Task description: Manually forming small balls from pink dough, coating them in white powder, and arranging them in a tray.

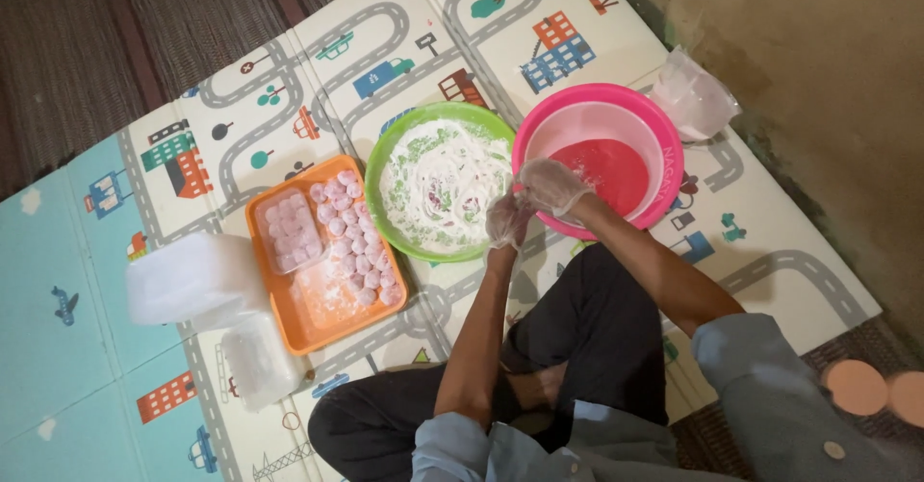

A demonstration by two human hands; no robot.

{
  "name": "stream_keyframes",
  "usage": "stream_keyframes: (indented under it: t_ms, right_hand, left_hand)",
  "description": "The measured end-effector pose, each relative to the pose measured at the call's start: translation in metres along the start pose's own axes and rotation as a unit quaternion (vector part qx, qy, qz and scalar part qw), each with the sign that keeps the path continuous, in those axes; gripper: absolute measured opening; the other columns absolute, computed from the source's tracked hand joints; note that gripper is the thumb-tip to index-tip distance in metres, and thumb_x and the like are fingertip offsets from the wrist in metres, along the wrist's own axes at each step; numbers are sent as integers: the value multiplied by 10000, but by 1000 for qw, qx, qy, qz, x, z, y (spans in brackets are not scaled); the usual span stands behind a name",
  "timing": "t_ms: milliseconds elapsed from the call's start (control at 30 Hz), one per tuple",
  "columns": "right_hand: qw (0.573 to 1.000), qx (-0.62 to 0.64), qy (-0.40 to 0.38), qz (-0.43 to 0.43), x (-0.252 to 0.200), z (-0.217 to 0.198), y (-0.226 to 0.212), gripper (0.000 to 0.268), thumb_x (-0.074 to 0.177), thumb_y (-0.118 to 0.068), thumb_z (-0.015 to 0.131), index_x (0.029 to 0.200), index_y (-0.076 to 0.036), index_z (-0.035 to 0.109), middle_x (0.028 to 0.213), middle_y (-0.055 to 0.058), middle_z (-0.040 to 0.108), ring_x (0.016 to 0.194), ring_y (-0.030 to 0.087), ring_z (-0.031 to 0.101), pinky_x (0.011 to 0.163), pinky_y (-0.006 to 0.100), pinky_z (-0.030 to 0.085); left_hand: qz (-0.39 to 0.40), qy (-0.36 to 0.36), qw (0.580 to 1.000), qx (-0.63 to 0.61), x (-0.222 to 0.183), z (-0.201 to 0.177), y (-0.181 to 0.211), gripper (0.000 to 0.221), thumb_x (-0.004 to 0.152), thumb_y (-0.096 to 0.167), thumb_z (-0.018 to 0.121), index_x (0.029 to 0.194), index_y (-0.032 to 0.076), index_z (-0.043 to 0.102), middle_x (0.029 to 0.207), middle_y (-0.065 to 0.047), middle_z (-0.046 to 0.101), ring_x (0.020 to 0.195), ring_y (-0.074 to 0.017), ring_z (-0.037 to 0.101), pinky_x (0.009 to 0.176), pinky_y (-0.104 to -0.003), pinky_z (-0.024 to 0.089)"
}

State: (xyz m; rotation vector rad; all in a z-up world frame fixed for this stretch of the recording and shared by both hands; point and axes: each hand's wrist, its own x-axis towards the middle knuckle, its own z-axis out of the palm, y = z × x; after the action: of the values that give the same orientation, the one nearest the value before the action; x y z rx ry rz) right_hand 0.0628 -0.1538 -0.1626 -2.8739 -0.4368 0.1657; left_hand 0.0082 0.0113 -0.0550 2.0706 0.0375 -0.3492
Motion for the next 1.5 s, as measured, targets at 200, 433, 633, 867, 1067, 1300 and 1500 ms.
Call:
stream_keyframes:
  t_ms: [200,433,633,867,1067,1300,1500]
  right_hand:
    - [999,-36,-11,0,-1,-35,-34,334,939,-425,640,948,-113,759,974,141,757,1027,372,721,945,517,567]
    - [996,-57,-58,-21,-14,-45,-35,297,893,-407,697,1016,-145,767,1057,115,760,1074,324,718,934,472,590]
    - [983,75,90,-143,-41,-143,-83,282,963,-184,533,1136,-37,700,998,166,704,1049,333,701,981,407,539]
    - [936,337,28,102,-31,-166,-90,183,906,-353,699,1058,-291,780,985,60,757,979,280,726,860,427,598]
    - [995,96,5,31,-35,-163,-65,235,915,-267,654,959,-48,729,941,216,742,965,401,714,891,522,565]
    - [970,181,-53,153,-38,-117,-59,399,870,-461,728,1182,-212,725,1238,152,712,1252,358,624,1068,506,506]
    - [972,153,-37,174,-33,-77,-42,439,851,-451,763,1184,-167,730,1225,153,708,1246,350,634,1059,477,523]
  left_hand:
    - [-19,5,999,41,-8,0,14,666,915,336,533,1533,110,434,1017,-271,696,1088,-488,666,946,-619,508]
    - [27,162,983,-83,41,69,-72,363,782,373,743,997,169,533,935,-147,605,1019,-421,620,904,-493,484]
    - [-35,107,992,-60,2,15,21,252,956,330,538,1175,243,629,1093,-98,622,1158,-350,615,1030,-507,513]
    - [-41,117,992,-21,23,35,-26,233,825,407,679,1001,262,728,945,-61,657,998,-328,698,887,-508,584]
    - [-70,84,993,-37,-6,-8,15,321,767,478,687,951,222,754,730,-76,714,924,-290,723,840,-442,550]
    - [-105,65,990,-62,-14,-20,28,320,746,440,672,967,220,745,616,-13,703,815,-193,753,832,-383,555]
    - [-108,71,986,-101,-20,-18,32,297,779,418,696,981,204,742,681,-70,720,814,-257,749,842,-366,528]
